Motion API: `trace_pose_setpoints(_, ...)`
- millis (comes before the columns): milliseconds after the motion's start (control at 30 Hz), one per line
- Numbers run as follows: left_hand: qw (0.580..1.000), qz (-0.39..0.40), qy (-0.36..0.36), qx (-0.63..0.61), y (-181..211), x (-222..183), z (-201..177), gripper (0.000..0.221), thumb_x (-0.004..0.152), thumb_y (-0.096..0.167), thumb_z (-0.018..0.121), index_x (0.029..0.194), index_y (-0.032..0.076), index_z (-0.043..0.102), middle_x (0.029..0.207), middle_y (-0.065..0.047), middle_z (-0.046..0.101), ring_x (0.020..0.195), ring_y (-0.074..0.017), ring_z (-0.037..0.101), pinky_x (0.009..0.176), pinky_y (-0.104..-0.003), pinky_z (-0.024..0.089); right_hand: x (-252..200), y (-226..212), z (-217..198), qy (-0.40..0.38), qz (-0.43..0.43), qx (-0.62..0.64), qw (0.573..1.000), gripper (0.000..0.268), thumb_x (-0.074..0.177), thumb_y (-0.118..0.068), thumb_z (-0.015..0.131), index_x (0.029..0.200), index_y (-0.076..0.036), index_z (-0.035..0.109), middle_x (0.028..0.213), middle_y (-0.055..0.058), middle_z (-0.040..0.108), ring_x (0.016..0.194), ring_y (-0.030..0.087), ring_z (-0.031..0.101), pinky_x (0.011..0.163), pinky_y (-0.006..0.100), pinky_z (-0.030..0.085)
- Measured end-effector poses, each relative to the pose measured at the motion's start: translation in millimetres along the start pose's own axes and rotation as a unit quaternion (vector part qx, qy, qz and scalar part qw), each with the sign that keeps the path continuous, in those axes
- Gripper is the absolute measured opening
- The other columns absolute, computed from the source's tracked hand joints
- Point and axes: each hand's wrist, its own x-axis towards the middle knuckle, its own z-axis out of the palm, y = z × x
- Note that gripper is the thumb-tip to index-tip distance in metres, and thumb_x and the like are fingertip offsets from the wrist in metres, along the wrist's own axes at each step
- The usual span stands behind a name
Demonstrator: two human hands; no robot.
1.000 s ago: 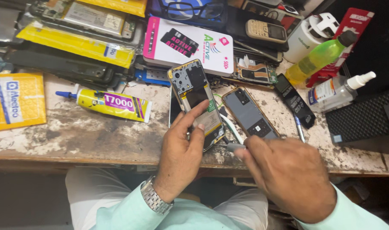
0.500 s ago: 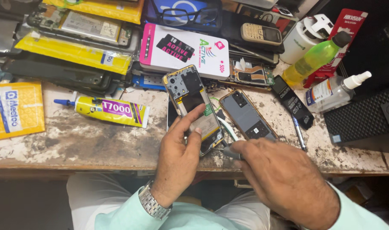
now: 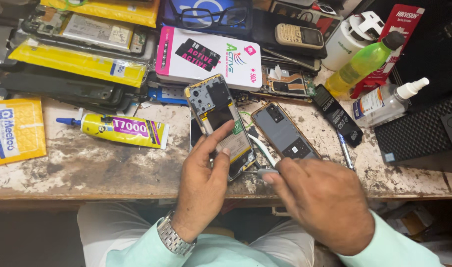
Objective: The person uses a screwdriver to remove screws from the internal frame of a disassembled smartphone. They carefully unscrew multiple fasteners around the battery and motherboard area while holding the device steady.
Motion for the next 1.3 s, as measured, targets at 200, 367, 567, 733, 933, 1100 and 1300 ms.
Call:
trace_pose_setpoints(200,0.997,-0.008,-0.01,-0.072,-8,0,0,0.044,0.1,-0.001,0.05,0.143,0.004,0.059,0.128,-0.009,0.063,0.119,-0.0142,0.063,0.101,-0.028,0.051,-4,-1,11,0.058,-0.012,0.046,0.997,0.032,0.087,-0.016,0.075,0.111,0.001,0.063,0.094,0.013,0.067,0.082,0.03,0.066,0.07,0.04,0.053)
trace_pose_setpoints(367,0.999,-0.035,-0.008,-0.031,-9,-2,0,0.044,0.099,0.0,0.052,0.143,0.004,0.059,0.131,-0.009,0.065,0.118,-0.013,0.062,0.099,-0.027,0.049,-11,-5,25,0.083,-0.065,0.094,0.99,0.032,0.084,-0.006,0.076,0.114,-0.001,0.066,0.107,0.013,0.066,0.095,0.03,0.067,0.08,0.04,0.056)
trace_pose_setpoints(567,0.997,-0.076,0.004,-0.004,-8,2,-1,0.045,0.098,0.002,0.054,0.142,0.007,0.059,0.131,-0.006,0.07,0.112,-0.0101,0.063,0.096,-0.026,0.05,-17,0,29,0.064,-0.032,0.132,0.989,0.036,0.082,-0.008,0.073,0.118,-0.003,0.069,0.111,0.011,0.068,0.1,0.029,0.069,0.084,0.04,0.057)
trace_pose_setpoints(733,0.997,-0.075,0.012,0.015,-8,2,0,0.046,0.097,0.003,0.056,0.143,0.007,0.06,0.129,-0.007,0.069,0.107,-0.0103,0.062,0.093,-0.025,0.051,-7,-2,21,0.085,-0.054,0.148,0.984,0.041,0.076,0.0,0.068,0.116,0.0,0.062,0.114,0.016,0.066,0.102,0.033,0.068,0.086,0.041,0.056)
trace_pose_setpoints(933,0.999,-0.046,0.002,0.026,-10,2,-1,0.046,0.098,0.003,0.055,0.143,0.006,0.059,0.131,-0.006,0.067,0.107,-0.0073,0.061,0.095,-0.024,0.049,-3,2,18,0.074,-0.079,0.18,0.978,0.042,0.081,0.0,0.071,0.122,0.001,0.062,0.116,0.016,0.068,0.103,0.033,0.07,0.09,0.04,0.057)
trace_pose_setpoints(1100,0.997,-0.081,0.014,-0.002,-14,1,-1,0.048,0.097,0.002,0.055,0.145,0.007,0.059,0.122,-0.005,0.071,0.093,-0.0063,0.06,0.085,-0.022,0.051,-20,4,38,0.126,-0.046,0.178,0.975,0.034,0.083,0.003,0.072,0.116,0.0,0.064,0.116,0.015,0.069,0.105,0.031,0.072,0.089,0.038,0.059)
trace_pose_setpoints(1300,0.994,-0.085,-0.004,-0.075,-14,-4,-4,0.044,0.095,-0.001,0.056,0.138,0.003,0.061,0.121,-0.008,0.072,0.101,-0.0087,0.069,0.087,-0.023,0.056,-44,42,39,0.222,0.263,0.279,0.897,0.02,0.09,0.004,0.068,0.109,-0.001,0.065,0.107,0.01,0.074,0.09,0.015,0.074,0.082,0.029,0.061)
